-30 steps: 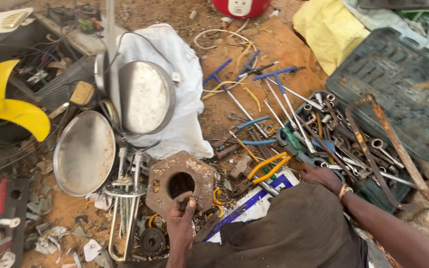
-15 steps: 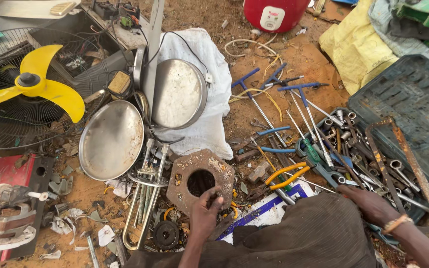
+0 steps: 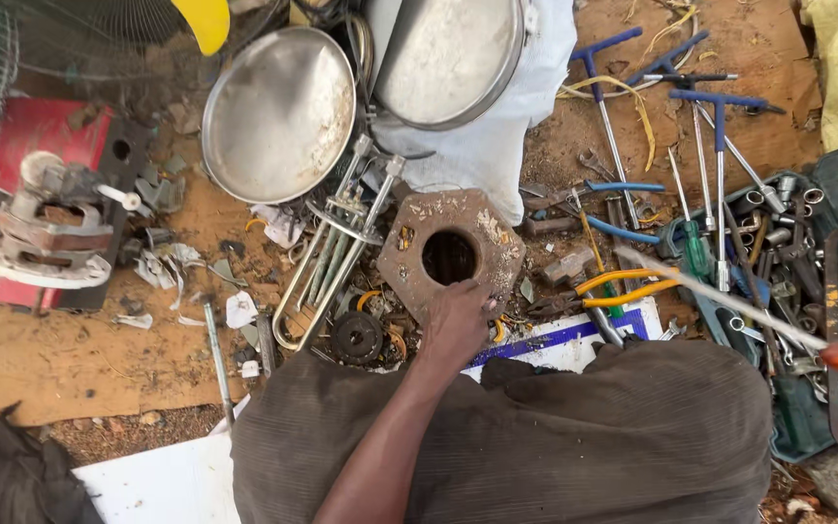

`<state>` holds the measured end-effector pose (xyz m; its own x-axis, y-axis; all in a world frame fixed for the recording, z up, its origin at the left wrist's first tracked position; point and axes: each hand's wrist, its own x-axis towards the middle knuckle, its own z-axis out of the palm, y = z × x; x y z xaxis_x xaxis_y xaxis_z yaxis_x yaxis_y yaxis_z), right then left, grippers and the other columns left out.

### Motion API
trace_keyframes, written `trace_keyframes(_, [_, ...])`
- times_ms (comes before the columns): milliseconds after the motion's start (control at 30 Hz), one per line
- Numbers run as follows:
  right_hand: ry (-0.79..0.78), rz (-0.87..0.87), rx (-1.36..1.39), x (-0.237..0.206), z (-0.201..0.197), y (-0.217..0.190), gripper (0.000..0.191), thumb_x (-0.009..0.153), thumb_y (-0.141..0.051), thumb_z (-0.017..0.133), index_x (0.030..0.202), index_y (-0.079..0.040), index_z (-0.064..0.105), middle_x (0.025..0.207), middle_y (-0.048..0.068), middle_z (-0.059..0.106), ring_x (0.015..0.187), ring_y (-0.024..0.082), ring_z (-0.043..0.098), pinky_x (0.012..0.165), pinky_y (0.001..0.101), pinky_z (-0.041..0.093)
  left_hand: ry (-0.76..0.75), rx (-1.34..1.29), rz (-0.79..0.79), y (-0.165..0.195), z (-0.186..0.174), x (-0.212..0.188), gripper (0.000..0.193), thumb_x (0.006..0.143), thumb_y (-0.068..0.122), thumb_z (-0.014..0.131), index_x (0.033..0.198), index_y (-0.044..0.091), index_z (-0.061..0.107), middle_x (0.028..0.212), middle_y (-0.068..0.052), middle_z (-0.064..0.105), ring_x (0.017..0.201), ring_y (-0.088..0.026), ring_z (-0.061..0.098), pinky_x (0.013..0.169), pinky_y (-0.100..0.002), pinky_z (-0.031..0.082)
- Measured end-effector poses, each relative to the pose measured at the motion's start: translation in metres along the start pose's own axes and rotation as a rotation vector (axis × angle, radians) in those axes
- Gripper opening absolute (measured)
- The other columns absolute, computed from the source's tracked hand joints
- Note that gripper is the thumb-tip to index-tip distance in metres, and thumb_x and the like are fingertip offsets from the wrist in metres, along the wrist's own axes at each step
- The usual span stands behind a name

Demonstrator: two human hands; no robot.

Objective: The person sits on the ground and uses pliers, a screwdriver, and a hammer to adjust and tighten a metal assembly with multiple tubes. They remove a small metal piece, insert it into the assembly, and repeatedly tap and tighten the components.

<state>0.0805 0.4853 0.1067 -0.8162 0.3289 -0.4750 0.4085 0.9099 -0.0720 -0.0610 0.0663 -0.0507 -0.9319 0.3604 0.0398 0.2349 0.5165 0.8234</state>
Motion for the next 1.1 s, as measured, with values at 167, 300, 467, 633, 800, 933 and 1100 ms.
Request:
trace_keyframes(167, [-0.089,-0.051,-0.055,-0.015,-0.010,-0.062,0.046,0.090,-0.038,0.070,0.135,-0.023,0.068,0.116,0.005,0.075,0.095,0.018,0.078,0.085,0.0353,0.064,0.017,0.036,0.047,-0.009,0.002,0.000,0.036,0.081,-0.004,0.064,0.116,-0.001,0.072,0.102,-0.018,0.071,0.098,-0.033,0.068,0.088,-0.048,0.055])
trace_keyframes(300, [-0.157,-0.108,-0.009,-0.015,-0.023,-0.111,0.043,0.092,-0.037,0.069,0.132,-0.023,0.072,0.110,0.005,0.076,0.092,0.017,0.079,0.083,0.0344,0.065,0.003,-0.005,0.021,-0.010,0.003,0.001,0.024,0.089,0.011,0.073,0.111,0.001,0.074,0.101,-0.016,0.071,0.094,-0.031,0.067,0.085,-0.049,0.053])
trace_keyframes(467, [-0.157,-0.076,-0.206,-0.017,-0.033,-0.147,0.046,0.091,-0.038,0.070,0.135,-0.024,0.069,0.114,0.003,0.080,0.092,0.016,0.082,0.084,0.0327,0.066,0.034,0.021,0.026,-0.006,0.002,0.001,0.029,0.087,0.005,0.071,0.115,0.010,0.077,0.093,-0.013,0.069,0.087,-0.028,0.067,0.077,-0.045,0.053])
trace_keyframes(633, [-0.070,-0.116,-0.118,-0.018,-0.029,-0.149,0.045,0.090,-0.036,0.071,0.132,-0.020,0.071,0.114,0.009,0.079,0.093,0.020,0.082,0.082,0.0359,0.069,0.159,0.040,0.031,-0.010,0.004,-0.003,0.031,0.082,0.004,0.073,0.113,0.005,0.075,0.090,-0.013,0.068,0.085,-0.027,0.066,0.074,-0.043,0.053])
trace_keyframes(800, [-0.104,-0.102,-0.128,-0.012,-0.019,-0.134,0.044,0.091,-0.039,0.069,0.131,-0.019,0.072,0.111,0.012,0.080,0.091,0.022,0.084,0.079,0.0379,0.067,0.194,-0.006,0.023,-0.009,-0.007,-0.005,0.025,0.084,0.002,0.073,0.109,0.000,0.073,0.092,-0.013,0.072,0.083,-0.028,0.066,0.074,-0.046,0.054])
trace_keyframes(933, [-0.037,-0.121,-0.055,-0.009,-0.009,-0.123,0.047,0.090,-0.039,0.070,0.131,-0.016,0.072,0.108,0.015,0.080,0.089,0.025,0.083,0.078,0.0391,0.067,0.192,0.072,-0.201,-0.020,-0.047,-0.003,0.013,0.094,0.008,0.069,0.105,0.004,0.074,0.084,-0.012,0.072,0.073,-0.023,0.068,0.063,-0.041,0.055])
trace_keyframes(1100, [-0.017,-0.102,-0.046,-0.007,-0.003,-0.140,0.045,0.092,-0.038,0.072,0.129,-0.012,0.073,0.104,0.018,0.081,0.087,0.026,0.082,0.080,0.0388,0.069,0.211,0.060,-0.570,-0.041,-0.095,-0.006,0.016,0.095,0.017,0.071,0.101,0.002,0.075,0.084,-0.018,0.076,0.070,-0.028,0.071,0.068,-0.047,0.053])
